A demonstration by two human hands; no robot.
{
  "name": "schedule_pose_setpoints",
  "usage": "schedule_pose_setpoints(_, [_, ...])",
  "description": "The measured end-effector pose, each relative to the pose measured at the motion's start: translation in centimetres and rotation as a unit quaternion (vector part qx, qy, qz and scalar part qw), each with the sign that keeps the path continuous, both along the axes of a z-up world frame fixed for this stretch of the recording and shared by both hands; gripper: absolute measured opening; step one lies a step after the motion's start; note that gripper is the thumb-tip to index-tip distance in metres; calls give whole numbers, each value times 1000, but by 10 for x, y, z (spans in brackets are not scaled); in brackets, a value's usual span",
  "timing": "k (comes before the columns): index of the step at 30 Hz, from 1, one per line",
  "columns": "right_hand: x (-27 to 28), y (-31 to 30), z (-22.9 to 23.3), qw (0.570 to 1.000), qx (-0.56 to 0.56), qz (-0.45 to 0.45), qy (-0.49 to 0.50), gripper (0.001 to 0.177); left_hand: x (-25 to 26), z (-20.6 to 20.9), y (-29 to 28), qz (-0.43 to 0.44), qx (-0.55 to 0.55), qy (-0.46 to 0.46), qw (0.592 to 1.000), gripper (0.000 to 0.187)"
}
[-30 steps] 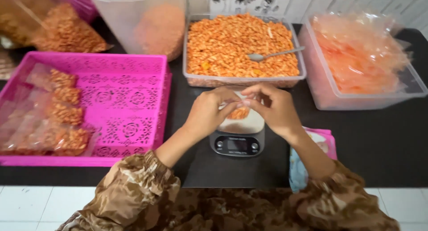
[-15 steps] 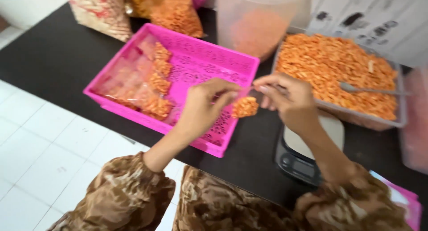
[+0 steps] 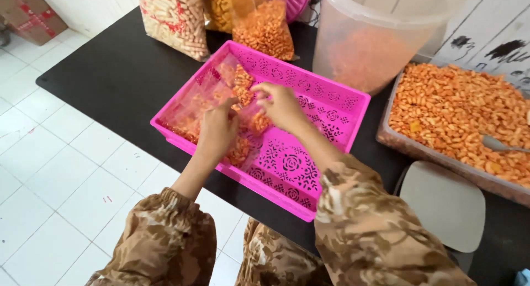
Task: Filling small plastic bags with snacks from a large container, weighing each bag on a digital scale, and organizing them in a tray.
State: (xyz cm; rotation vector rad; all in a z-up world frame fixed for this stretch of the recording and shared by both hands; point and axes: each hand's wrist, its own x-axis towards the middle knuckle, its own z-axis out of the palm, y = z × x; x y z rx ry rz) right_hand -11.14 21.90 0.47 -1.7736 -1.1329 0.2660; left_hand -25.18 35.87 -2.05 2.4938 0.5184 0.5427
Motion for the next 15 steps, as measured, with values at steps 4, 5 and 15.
schedule_pose_setpoints(4, [-8, 7, -10, 993, -96, 8, -65, 60, -4, -1, 6, 19, 63, 4, 998, 40])
schedule_pose_setpoints(5, [-3, 9, -21, 993, -89, 28, -67, 62, -3, -2, 5, 20, 70, 2, 997, 40])
schedule_pose_setpoints(15, [2, -106, 49, 994, -50, 83, -59, 38, 5, 77, -80, -85, 113, -88, 986, 24])
